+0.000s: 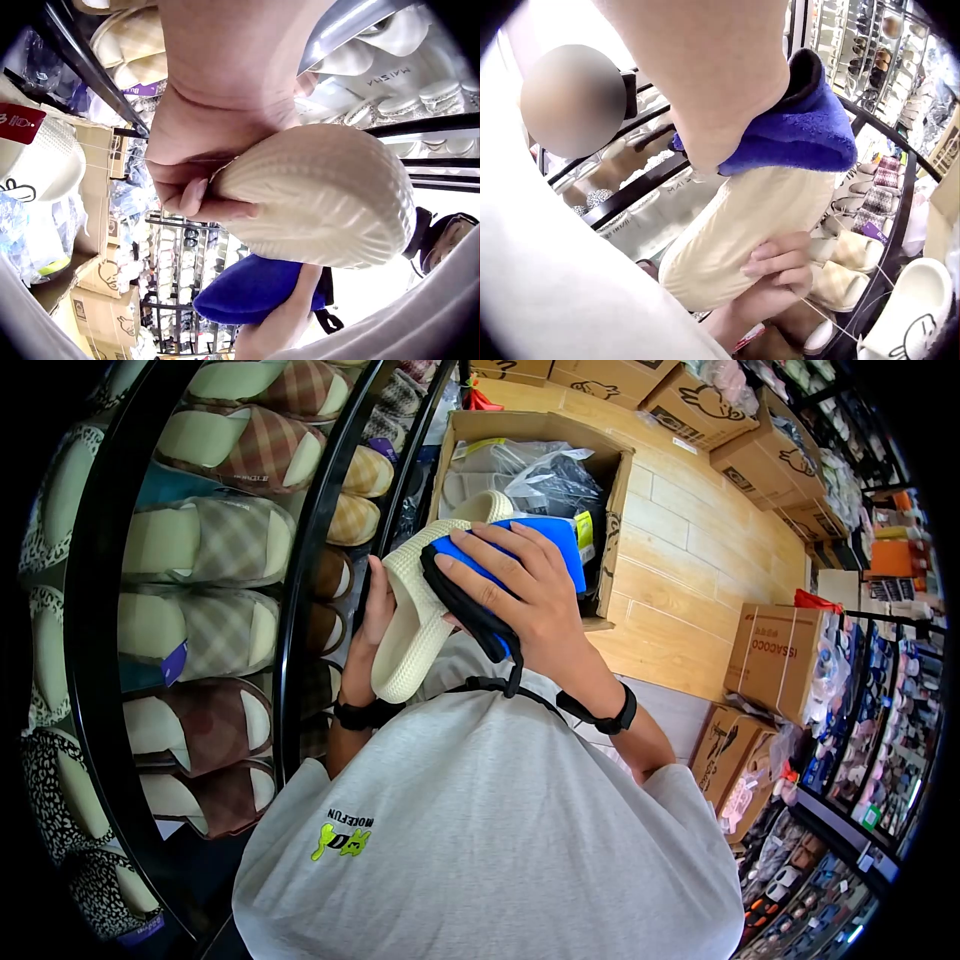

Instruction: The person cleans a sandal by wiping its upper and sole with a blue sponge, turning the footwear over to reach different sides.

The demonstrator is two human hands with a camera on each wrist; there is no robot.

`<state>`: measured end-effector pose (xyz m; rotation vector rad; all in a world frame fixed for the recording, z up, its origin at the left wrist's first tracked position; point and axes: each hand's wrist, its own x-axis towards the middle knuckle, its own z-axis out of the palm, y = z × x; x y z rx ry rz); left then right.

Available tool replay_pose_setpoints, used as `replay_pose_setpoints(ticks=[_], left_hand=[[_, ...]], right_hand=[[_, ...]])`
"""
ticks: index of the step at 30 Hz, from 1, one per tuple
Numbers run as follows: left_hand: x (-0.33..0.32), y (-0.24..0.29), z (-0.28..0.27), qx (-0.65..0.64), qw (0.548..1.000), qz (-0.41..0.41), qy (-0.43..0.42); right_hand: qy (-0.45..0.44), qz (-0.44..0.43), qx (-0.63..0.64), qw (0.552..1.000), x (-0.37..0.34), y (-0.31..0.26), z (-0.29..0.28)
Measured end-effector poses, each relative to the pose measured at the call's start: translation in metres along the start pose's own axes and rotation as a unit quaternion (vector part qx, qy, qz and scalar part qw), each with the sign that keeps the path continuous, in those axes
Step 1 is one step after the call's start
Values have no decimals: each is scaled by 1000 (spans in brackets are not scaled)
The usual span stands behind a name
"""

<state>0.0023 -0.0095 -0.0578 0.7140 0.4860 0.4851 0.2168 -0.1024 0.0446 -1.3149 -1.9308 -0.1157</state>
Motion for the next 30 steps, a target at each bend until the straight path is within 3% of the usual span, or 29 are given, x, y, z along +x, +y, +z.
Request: replay_pose_setpoints(ticks=[6, 13, 20, 27, 30], left_hand=[[-1, -1, 0, -14, 1000, -5, -17], [1, -4, 1, -19, 999, -4, -29], [-1, -5, 0, -22, 999, -5, -34], [-8, -6, -3, -23, 999, -6, -28], [-6, -7, -2, -22, 999, -5, -33]], right_hand=[[-19, -41, 8, 999, -7, -6, 0], [15, 21, -11, 1000, -2, 1, -2], [-24, -68, 19, 997, -16, -4, 1], [4, 15, -9, 1000, 1, 8, -10], [8, -14, -6, 1000, 5, 0, -6]])
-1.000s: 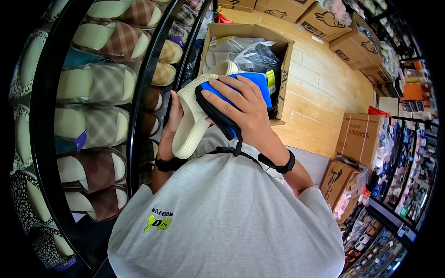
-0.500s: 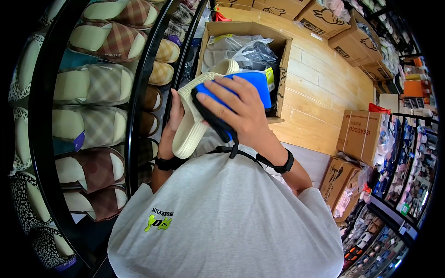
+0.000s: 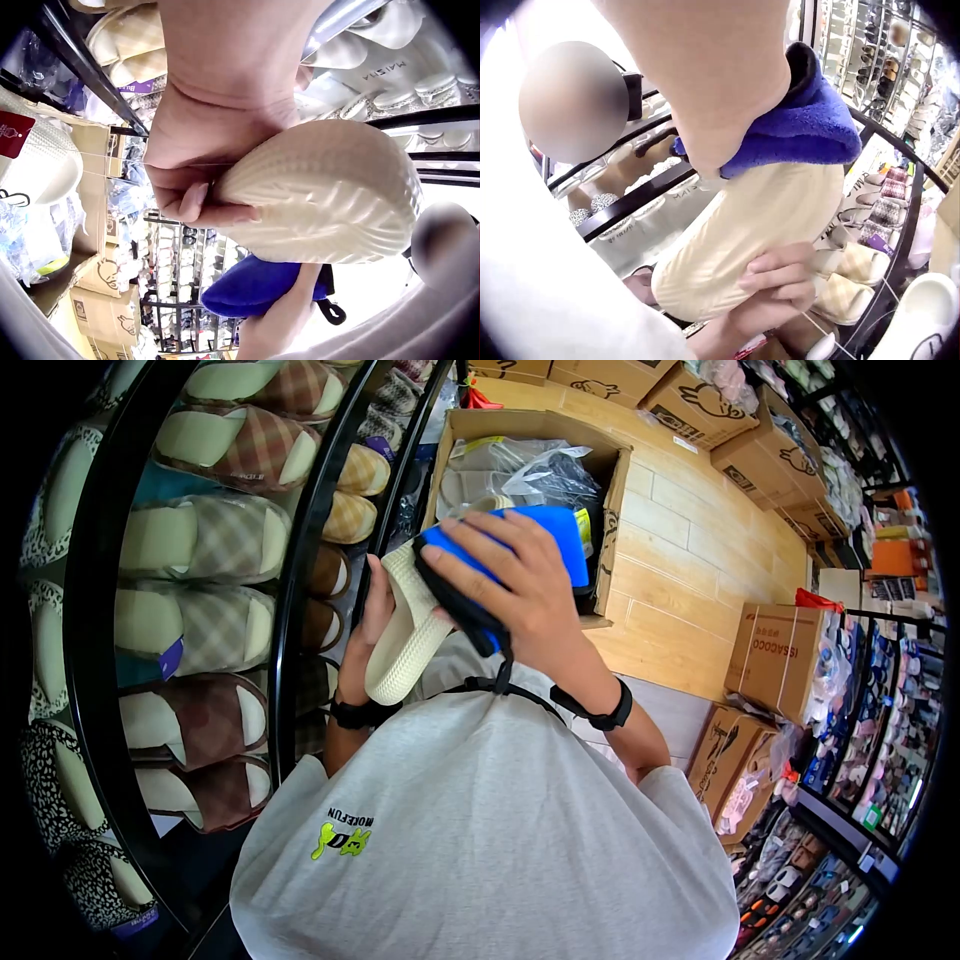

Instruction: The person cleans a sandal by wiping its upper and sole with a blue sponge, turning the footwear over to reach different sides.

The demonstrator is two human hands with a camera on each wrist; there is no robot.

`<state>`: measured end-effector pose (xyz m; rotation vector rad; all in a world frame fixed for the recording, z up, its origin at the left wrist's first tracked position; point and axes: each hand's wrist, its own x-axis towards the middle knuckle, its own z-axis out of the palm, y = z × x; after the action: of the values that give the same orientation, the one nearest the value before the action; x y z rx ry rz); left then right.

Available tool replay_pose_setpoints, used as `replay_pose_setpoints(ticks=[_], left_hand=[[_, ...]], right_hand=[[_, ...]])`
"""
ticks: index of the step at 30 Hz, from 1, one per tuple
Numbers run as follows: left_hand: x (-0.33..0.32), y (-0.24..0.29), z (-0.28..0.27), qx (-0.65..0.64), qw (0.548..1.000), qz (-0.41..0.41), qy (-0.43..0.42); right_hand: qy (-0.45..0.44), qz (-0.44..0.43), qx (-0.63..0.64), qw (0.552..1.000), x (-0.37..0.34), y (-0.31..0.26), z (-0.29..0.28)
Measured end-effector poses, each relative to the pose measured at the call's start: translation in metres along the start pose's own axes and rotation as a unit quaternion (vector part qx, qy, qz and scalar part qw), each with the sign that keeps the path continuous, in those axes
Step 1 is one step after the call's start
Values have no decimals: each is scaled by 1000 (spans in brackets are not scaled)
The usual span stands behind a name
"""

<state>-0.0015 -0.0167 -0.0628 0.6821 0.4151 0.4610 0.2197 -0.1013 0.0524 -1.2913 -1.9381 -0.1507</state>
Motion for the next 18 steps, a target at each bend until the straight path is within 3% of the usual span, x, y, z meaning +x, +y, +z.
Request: replay_pose_setpoints(ticks=[4, 8, 12, 13, 14, 16, 17, 18], left_hand=[[3, 1, 3, 1, 1000, 1, -5], [1, 1, 5, 7, 1000, 6, -7], [4, -4, 1, 32, 999, 13, -17], [9, -11, -4, -102, 988, 37, -114], [11, -16, -9, -232, 948, 60, -209], [9, -7, 4, -246, 942, 54, -224], [3, 0, 17, -119, 988, 25, -90], [1, 3, 24, 11, 999, -4, 48]], right_hand=[[-19, -43, 21, 999, -4, -9, 6], [-22, 0, 15, 1000, -2, 1, -3], [-19, -15, 7, 1000, -4, -2, -3], [-17, -27, 17, 999, -5, -4, -2], [-21, -39, 17, 999, -7, -5, 1], [-23, -41, 19, 999, -10, -4, 1], [-26, -31, 21, 999, -10, -1, 0], [-29, -20, 24, 999, -10, 2, -3]])
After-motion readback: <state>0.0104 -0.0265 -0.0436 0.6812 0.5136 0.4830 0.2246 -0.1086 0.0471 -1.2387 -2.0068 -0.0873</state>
